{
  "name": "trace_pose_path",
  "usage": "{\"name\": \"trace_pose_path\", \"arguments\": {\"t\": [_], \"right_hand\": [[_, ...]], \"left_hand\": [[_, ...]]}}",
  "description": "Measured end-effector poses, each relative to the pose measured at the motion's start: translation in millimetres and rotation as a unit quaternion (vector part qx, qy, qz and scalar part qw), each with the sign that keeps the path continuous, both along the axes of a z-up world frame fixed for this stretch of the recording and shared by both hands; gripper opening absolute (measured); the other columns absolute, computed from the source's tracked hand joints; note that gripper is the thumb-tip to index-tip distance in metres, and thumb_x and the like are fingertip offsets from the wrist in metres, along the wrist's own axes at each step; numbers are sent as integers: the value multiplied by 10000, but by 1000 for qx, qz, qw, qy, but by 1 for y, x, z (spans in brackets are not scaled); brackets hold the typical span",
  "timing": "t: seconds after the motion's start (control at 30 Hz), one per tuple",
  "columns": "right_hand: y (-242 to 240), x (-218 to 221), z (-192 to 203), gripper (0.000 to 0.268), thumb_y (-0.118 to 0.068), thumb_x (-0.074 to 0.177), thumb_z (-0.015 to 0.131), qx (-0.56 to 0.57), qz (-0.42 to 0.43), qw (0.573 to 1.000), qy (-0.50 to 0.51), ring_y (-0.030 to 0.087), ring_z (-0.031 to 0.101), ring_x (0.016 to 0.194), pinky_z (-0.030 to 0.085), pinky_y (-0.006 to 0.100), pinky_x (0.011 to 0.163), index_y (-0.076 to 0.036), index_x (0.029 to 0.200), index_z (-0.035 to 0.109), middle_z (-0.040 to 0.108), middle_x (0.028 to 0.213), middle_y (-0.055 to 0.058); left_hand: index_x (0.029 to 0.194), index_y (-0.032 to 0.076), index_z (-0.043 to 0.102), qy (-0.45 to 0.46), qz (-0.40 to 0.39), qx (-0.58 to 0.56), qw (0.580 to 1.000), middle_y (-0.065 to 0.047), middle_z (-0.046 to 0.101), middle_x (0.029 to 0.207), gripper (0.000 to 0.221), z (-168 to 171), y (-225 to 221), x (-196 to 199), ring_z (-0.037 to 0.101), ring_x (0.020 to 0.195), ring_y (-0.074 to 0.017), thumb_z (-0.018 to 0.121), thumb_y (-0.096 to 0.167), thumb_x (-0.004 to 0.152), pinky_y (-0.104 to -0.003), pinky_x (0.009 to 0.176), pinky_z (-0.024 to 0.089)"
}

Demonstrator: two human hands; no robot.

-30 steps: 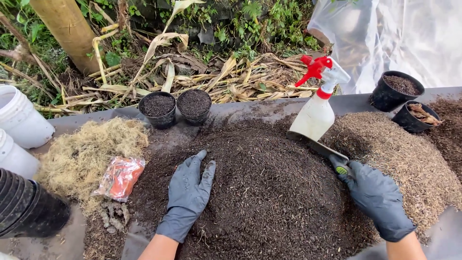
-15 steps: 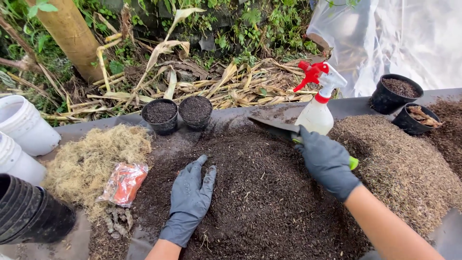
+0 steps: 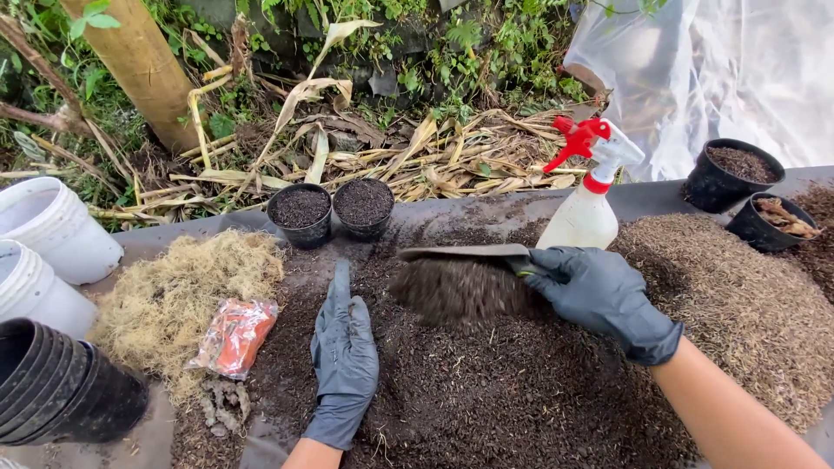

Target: Filling small plastic pots with moss and soil, then mixing a large pile of soil on a work table.

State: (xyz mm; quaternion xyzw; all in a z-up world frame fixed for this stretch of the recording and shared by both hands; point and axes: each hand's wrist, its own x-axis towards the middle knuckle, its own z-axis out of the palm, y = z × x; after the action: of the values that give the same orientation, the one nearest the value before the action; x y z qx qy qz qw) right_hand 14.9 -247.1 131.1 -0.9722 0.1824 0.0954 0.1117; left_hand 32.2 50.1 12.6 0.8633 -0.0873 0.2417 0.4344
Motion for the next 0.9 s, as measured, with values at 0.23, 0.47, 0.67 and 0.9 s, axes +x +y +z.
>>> {"name": "trace_pose_path", "arguments": {"t": [0.23, 0.47, 0.67, 0.9], "right_hand": [[9, 58, -41, 320, -522, 1086, 247, -112, 195, 971, -83, 82, 304, 434, 304, 250, 376, -364, 1119, 523, 304, 567, -74], [44, 74, -34, 465, -391, 958, 463, -9, 176, 984, 38, 117, 479, 542, 410, 232, 498, -506, 1378, 625, 576, 607, -93], [40, 40, -4, 412, -521, 928, 598, 17, 138, 990, 14, 73, 632, 638, 473, 206, 487, -540, 1340, 594, 754, 1192, -185], [-31, -27, -25, 292, -221, 863, 734, -113, 309, 873, -358, 197, 748, 711, 621, 341, 744, -213, 1150, 787, 761, 767, 2]], "left_hand": [[1606, 169, 341, 5, -21, -12, 1000, -81, 407, 1645, 597, 3, 0, 0, 373, 1515, -293, 259, 422, 1071, -429, 1204, 263], [1626, 128, 268, 28, -5, -2, 1000, -121, 354, 1665, 619, -5, 2, 5, 340, 1529, -294, 289, 399, 1069, -427, 1209, 259], [1620, 202, 298, 8, -37, -41, 998, -59, 363, 1674, 563, -1, 3, -1, 332, 1548, -286, 294, 382, 1087, -439, 1215, 262], [1448, 720, 394, 113, 76, 112, 984, 172, 366, 1631, 499, -4, -2, -3, 367, 1475, -188, 357, 695, 952, -443, 1171, 221]]}}
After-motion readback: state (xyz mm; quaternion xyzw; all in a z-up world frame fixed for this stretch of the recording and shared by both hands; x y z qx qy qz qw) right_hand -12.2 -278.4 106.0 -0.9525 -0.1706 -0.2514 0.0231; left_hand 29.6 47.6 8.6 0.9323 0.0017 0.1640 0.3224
